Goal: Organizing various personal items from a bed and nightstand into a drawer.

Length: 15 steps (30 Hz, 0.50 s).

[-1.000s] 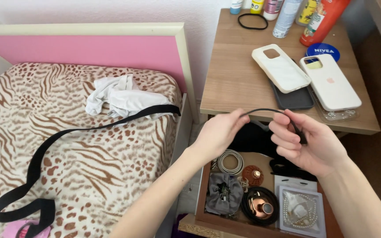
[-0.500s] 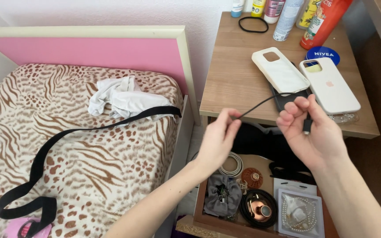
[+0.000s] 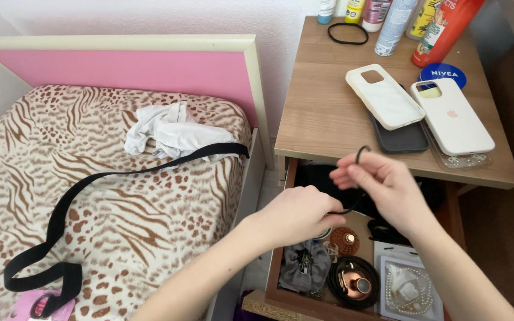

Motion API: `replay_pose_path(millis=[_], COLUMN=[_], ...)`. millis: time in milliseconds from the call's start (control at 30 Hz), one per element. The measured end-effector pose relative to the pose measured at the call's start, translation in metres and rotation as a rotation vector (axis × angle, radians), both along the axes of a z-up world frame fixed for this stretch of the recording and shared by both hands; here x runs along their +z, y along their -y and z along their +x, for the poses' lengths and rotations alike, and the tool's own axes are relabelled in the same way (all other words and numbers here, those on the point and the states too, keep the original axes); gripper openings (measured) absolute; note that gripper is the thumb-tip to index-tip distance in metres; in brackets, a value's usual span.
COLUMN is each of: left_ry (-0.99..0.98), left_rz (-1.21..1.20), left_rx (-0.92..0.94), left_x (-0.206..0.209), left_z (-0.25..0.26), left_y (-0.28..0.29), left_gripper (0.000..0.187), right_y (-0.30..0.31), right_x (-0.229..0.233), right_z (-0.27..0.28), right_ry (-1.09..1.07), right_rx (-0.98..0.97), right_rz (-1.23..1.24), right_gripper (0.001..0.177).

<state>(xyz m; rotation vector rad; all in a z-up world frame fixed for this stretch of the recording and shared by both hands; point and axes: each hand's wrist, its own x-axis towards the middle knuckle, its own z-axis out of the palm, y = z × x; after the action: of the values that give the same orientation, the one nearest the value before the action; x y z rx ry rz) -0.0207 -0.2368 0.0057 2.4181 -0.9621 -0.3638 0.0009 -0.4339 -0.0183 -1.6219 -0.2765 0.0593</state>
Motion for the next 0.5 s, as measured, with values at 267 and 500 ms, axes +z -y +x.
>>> replay_pose_path(millis=[267,500], left_ry=[-0.059,-0.274], left_rz=[-0.294,-0.574], left_rx=[0.096,0.118], left_x=[0.053,0.014], left_z=[0.007,0.047], left_y=[-0.029,-0.041], left_gripper=[0.019,0.035], right_y=[0.0,0.002], right_x=[0.001,0.013], right_z=[-0.021,-0.029], right_ry=[-0.112,-0.361], right_rx=[0.321,0.539], right_rz=[-0.088,0.211], right_gripper=[0.033,0.039])
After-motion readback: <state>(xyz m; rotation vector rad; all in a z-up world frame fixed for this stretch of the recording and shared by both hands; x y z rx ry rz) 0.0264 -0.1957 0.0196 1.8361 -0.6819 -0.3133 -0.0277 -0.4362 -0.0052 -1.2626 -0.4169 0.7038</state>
